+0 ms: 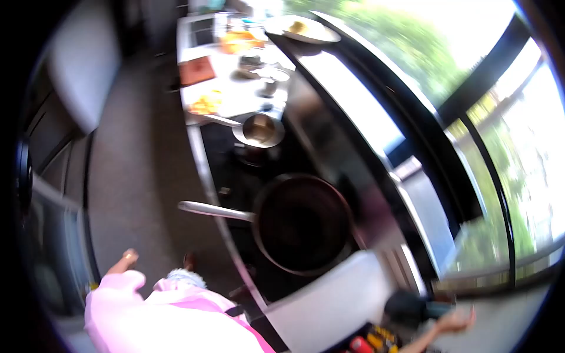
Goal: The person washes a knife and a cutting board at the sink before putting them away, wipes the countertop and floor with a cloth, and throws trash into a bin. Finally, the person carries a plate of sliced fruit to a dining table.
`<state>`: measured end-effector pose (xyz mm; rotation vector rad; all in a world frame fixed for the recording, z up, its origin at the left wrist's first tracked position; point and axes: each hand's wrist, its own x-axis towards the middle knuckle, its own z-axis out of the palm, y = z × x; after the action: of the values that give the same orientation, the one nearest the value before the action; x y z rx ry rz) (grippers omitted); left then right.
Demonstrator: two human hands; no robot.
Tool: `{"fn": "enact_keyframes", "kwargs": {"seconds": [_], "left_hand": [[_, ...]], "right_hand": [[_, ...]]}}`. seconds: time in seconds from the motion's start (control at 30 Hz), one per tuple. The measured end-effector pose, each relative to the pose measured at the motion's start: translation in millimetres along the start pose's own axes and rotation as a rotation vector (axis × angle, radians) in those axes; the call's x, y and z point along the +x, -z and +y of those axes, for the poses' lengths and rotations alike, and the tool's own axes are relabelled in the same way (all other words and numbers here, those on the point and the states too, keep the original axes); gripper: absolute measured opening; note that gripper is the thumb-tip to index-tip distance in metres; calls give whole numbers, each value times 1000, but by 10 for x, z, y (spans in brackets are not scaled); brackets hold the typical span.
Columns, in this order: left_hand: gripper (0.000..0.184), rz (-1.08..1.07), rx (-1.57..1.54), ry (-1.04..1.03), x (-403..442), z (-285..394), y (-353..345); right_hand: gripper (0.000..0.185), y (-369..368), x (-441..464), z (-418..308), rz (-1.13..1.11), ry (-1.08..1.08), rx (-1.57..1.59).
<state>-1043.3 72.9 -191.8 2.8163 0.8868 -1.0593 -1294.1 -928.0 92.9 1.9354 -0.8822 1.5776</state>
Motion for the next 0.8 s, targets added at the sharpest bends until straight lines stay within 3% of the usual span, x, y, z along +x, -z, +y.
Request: {"fn": "enact_keyframes", "kwargs": {"seconds": [0.03,0.13,0.2,0.3,0.37,0.4,0.5,0.57,0.7,0.8], "left_hand": [[26,-12,-52,78,-25,-24,44],[27,-35,-212,164,465,-472,-417],[25,-78,-264,190,1065,-866,-724],[20,-161,-374,227,1275,-1238,-443],[20,-63,-276,185,1598,-1552,-363],[19,-30,-314,182,1824,-1697,-275],[19,63,-551,152,2095,-2121,-76],[16,185,-651,130,2424,-2373,-99],[14,230,-778,223,2797,-2701,-158],[12,129,-804,316,2926,-2807,-314]], "right_hand": [[26,-115,-79,300,39,70,-35],[56,445,256,-1694,296,-36,-148],[49,862,513,-2955,254,11,47],[31,995,471,-3867,259,257,24],[30,934,413,-4723,168,316,104],[26,1040,404,-5445,171,335,266],[19,1133,374,-6830,-86,512,326],[19,1061,258,-7584,-88,644,482],[20,1006,9,-8809,-194,724,614],[20,945,-139,-9727,-308,755,749]]}}
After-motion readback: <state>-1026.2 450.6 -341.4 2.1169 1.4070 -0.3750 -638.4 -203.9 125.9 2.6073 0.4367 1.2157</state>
